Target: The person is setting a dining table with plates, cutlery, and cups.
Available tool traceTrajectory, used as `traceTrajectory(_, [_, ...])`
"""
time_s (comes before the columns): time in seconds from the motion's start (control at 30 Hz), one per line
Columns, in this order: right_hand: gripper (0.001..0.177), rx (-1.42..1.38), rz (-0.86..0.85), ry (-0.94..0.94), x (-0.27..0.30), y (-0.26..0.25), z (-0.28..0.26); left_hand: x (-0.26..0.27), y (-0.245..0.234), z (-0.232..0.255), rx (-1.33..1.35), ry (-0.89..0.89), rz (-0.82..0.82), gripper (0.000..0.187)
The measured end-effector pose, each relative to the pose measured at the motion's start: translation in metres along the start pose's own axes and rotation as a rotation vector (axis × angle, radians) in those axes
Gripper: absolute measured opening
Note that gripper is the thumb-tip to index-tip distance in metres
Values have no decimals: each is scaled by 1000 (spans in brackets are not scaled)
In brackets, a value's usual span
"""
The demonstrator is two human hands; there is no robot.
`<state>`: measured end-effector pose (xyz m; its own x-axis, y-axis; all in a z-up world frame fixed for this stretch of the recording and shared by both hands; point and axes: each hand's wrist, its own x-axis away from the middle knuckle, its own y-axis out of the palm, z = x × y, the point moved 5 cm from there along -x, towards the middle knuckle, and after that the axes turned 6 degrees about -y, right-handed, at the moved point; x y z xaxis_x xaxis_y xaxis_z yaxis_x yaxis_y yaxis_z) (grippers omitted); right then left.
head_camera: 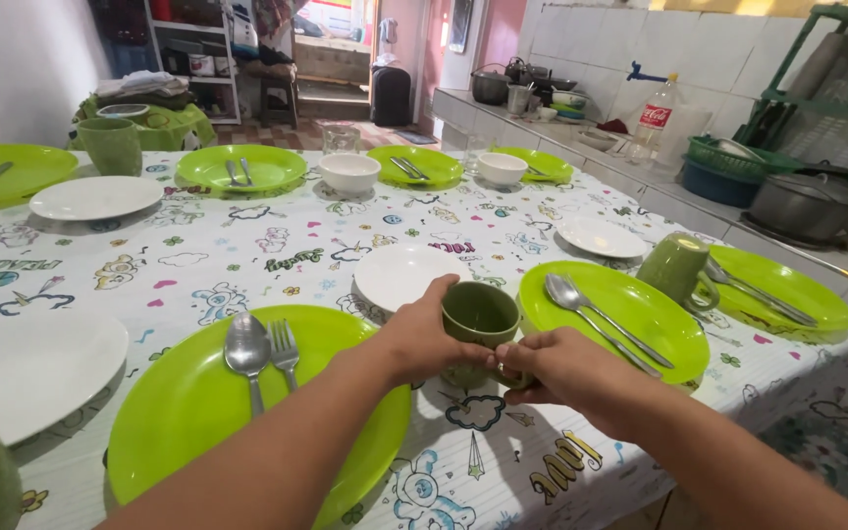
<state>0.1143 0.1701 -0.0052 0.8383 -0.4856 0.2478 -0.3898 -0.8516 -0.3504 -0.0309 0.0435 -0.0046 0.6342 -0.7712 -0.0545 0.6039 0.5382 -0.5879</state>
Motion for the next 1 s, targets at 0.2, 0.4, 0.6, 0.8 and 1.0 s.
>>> traceTrajectory(0.2, [39,-38,-10,-22,-1,5,6,4,-2,8,-74,-44,25,99])
traceTrajectory(0.4, [39,-32,35,-30,4,13,2,1,-2,6,-66,-80,-3,62])
traceTrajectory(0.6, [42,3,9,-19,8,16,3,3,0,8,-41,33,-46,52])
traceTrajectory(0.8, [43,-32,1,-32,7,14,2,3,1,5,-13,10,-64,51])
traceTrajectory(1.0, [39,527,293,-11,64,18,-59,22,-9,3,87,-103,-14,63])
